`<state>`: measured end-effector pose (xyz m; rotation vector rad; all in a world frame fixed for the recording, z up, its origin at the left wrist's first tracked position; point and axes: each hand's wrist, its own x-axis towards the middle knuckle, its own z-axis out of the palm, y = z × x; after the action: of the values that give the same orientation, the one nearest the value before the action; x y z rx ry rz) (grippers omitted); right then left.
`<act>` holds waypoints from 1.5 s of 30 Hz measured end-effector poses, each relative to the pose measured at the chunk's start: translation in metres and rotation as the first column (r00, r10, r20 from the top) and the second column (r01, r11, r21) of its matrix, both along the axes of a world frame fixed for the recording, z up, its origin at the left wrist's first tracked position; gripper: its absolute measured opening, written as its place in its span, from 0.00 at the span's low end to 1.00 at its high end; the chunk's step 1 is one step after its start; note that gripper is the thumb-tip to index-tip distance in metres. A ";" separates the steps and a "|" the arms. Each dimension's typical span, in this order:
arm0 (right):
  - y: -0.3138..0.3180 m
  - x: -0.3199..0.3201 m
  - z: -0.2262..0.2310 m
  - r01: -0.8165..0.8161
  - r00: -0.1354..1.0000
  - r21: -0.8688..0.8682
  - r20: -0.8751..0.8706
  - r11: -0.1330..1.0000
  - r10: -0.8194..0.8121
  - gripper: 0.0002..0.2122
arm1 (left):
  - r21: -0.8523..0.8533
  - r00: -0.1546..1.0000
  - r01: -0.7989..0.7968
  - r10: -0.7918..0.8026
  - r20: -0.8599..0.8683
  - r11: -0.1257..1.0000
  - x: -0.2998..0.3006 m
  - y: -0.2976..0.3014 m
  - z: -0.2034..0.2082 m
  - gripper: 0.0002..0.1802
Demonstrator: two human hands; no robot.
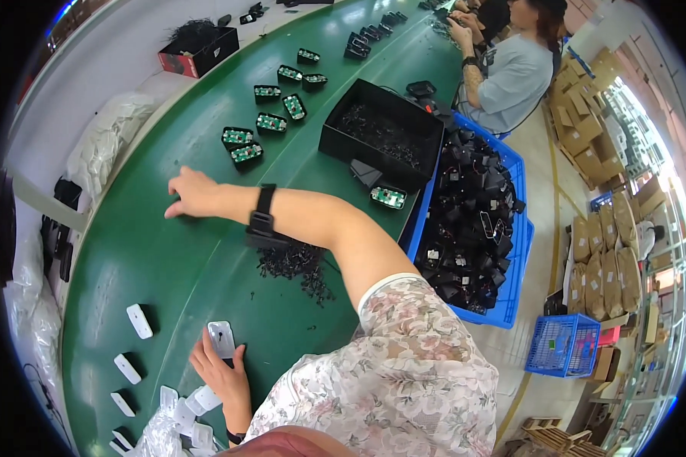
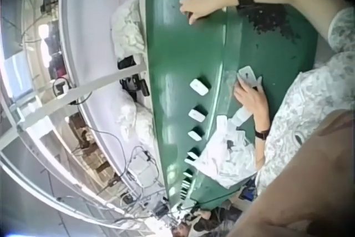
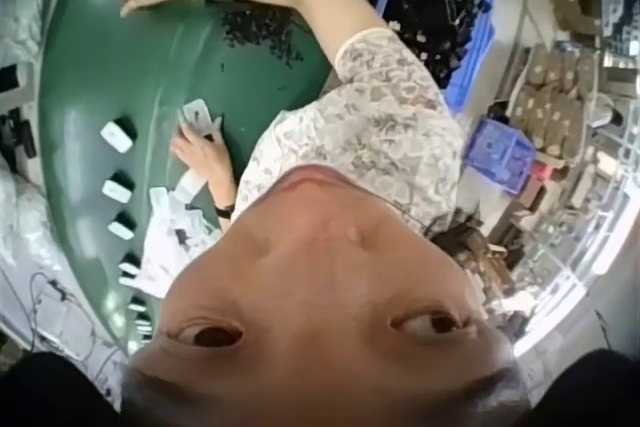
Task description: Assembling small black components and covers onto white plastic bases at a production line.
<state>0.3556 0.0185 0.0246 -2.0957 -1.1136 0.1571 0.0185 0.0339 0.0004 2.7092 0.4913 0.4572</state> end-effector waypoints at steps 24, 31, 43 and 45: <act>-0.056 -0.102 -0.005 -0.077 0.970 -0.003 0.229 0.997 0.075 0.15 | -0.087 0.978 0.126 -0.109 0.179 0.988 -0.021 0.000 -0.013 0.31; -0.102 -0.143 -0.032 -0.190 0.883 -0.182 0.397 0.965 0.250 0.15 | -0.054 0.974 0.115 -0.102 0.201 0.992 -0.019 0.004 -0.025 0.29; -0.140 -0.155 -0.017 0.207 0.057 0.677 -0.729 0.706 0.682 0.23 | -0.110 0.969 0.087 -0.058 0.242 0.990 -0.004 -0.008 -0.045 0.29; -0.141 -0.158 -0.016 0.207 0.045 0.661 -0.743 0.721 0.668 0.23 | -0.117 0.972 0.075 -0.046 0.232 0.990 -0.004 -0.008 -0.045 0.29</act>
<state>0.1973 -0.1222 0.0085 -0.6173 -0.4262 1.0980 0.0145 0.0256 -0.0443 2.5033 0.3590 0.6887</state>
